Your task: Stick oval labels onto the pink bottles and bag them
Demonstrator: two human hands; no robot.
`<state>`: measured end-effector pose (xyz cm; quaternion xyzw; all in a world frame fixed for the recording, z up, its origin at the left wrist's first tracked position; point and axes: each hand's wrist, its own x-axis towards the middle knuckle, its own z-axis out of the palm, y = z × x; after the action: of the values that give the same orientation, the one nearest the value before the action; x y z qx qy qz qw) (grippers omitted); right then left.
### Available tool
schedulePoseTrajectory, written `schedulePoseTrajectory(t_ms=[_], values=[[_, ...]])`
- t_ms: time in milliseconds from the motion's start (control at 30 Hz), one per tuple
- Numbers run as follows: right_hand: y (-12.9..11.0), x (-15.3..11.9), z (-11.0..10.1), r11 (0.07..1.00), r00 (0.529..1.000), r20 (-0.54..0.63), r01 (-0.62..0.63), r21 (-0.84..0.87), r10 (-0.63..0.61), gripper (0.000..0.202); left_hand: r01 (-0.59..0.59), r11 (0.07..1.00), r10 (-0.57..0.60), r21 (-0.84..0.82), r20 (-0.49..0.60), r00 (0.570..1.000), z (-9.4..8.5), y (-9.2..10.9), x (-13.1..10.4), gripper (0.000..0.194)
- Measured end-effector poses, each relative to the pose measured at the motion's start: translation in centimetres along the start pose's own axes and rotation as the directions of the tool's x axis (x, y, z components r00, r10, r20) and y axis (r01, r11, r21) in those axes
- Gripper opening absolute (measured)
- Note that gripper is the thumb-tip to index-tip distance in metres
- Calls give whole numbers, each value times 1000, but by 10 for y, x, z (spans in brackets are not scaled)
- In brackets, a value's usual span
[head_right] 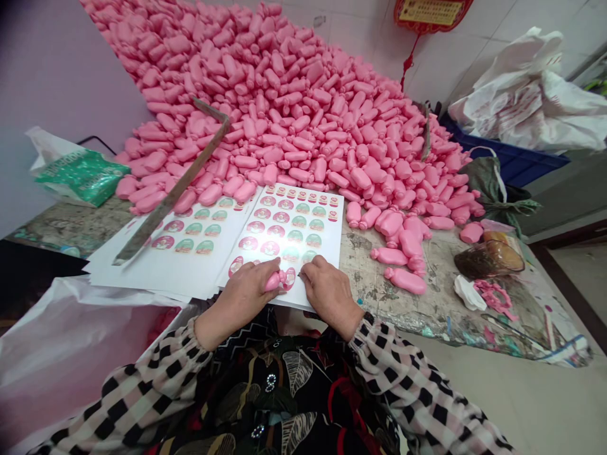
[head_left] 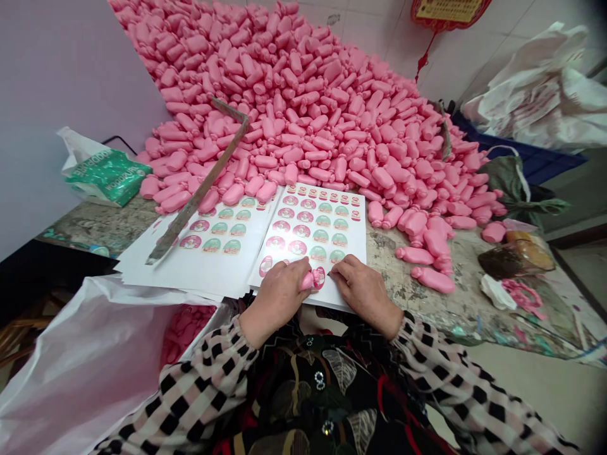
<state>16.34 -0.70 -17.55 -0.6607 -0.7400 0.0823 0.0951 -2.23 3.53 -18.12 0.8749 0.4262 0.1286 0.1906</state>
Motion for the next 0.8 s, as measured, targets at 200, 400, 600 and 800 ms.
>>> schedulePoseTrajectory(t_ms=[200,400,600,800], values=[[5,-3,6,994,1000,-19,-5,108,7,18,12,1000,-12,-10,11,1000,2,0,-1,18],[8,-2,11,982,999,-38,-6,190,13,16,3,1000,-2,-31,15,1000,2,-2,-1,19],[4,-2,8,989,994,-62,-83,119,91,18,-3,999,3,-36,2,1000,2,-2,-1,20],[-3,0,0,998,998,1,-55,-8,55,20,24,998,-22,-63,24,999,2,-2,0,22]])
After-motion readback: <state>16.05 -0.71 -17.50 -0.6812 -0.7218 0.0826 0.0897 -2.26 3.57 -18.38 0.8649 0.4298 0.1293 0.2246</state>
